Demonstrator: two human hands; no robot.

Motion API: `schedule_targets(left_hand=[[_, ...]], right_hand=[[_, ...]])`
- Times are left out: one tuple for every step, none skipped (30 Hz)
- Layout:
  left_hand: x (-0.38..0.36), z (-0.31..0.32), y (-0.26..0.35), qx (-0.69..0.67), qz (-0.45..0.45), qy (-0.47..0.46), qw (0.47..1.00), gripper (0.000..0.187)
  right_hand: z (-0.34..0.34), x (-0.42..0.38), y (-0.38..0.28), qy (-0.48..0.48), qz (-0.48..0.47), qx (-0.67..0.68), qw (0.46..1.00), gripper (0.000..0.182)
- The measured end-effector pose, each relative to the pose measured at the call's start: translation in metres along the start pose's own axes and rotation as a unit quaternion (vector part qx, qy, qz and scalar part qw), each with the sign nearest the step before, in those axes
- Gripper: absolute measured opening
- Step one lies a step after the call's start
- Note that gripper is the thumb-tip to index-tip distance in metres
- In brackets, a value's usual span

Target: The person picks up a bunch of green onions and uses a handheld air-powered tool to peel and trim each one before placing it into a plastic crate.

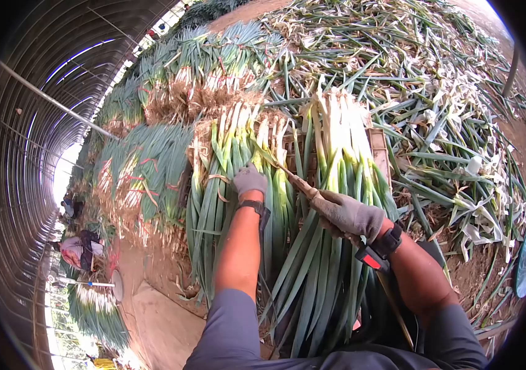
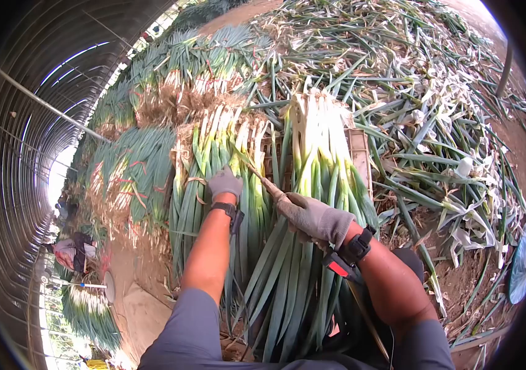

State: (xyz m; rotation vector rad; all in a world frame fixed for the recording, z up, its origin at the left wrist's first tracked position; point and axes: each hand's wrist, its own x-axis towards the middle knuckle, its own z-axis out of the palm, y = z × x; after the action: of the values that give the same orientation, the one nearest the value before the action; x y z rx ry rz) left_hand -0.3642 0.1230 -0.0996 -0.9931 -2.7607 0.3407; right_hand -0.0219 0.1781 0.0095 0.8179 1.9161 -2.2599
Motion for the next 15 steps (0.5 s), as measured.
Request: schedule_targets(left_hand=[[-0.001,-0.006,-0.001,-0.01,-0.007,-0.028,1.0,0.054],[-0.001,-0.017,0.0,-0.022,-0.011,-0.056,0.998,0.056],[-0.003,-0.028,0.0,-0.033,-0.014,-0.085,0.996,0.057],[-0.003,-0.03,-0.002,-0.056,-0.018,-0.097,0.994,0.057],[-0.003,-0.034,-0.004,-0.08,-0.023,-0.108,0.991,0.057],[-0.005,-0.037,-0.005,-0.084,-0.032,-0.119,0.989,0.058],[-0.008,-0.039,-0.007,-0.088,-0.043,-0.131,0.987,0.058],[-0.01,-0.039,-0.009,-0.092,-0.049,-0.127,0.986,0.057],[-0.013,-0.038,-0.011,-0.097,-0.055,-0.124,0.986,0.057],[-0.017,-0.042,-0.011,-0.102,-0.062,-0.121,0.986,0.056],[-0.019,-0.046,-0.01,-0.107,-0.067,-0.117,0.985,0.056],[-0.016,-0.052,-0.013,-0.113,-0.071,-0.152,0.979,0.06],[-0.019,-0.054,-0.013,-0.124,-0.065,-0.153,0.978,0.061],[-0.022,-0.057,-0.014,-0.133,-0.061,-0.153,0.977,0.062],[-0.023,-0.061,-0.015,-0.143,-0.057,-0.151,0.977,0.062]], right_hand=[[0.0,-0.001,-0.002,-0.001,-0.002,-0.003,1.0,0.072],[-0.002,-0.003,-0.002,0.0,-0.004,-0.007,1.0,0.072],[-0.002,-0.004,0.0,0.001,-0.003,-0.004,1.0,0.072],[-0.001,-0.004,0.002,-0.001,-0.002,-0.002,1.0,0.071],[-0.002,-0.003,0.003,-0.002,-0.003,0.0,1.0,0.071],[-0.003,-0.002,0.003,0.001,-0.006,0.004,1.0,0.071],[-0.004,-0.001,0.004,0.002,-0.009,0.008,1.0,0.07],[-0.004,-0.001,0.004,0.003,-0.01,0.011,1.0,0.07],[-0.003,-0.002,0.003,0.004,-0.011,0.007,1.0,0.07],[-0.003,-0.005,0.001,0.006,-0.012,0.002,1.0,0.069],[-0.004,-0.007,-0.001,0.009,-0.013,-0.003,1.0,0.069],[-0.005,-0.007,0.0,0.008,-0.013,0.0,1.0,0.07],[-0.005,-0.006,0.002,0.005,-0.011,0.004,1.0,0.07],[-0.005,-0.004,0.004,0.0,-0.011,0.009,1.0,0.07],[-0.005,-0.001,0.006,-0.002,-0.016,0.016,1.0,0.071]])
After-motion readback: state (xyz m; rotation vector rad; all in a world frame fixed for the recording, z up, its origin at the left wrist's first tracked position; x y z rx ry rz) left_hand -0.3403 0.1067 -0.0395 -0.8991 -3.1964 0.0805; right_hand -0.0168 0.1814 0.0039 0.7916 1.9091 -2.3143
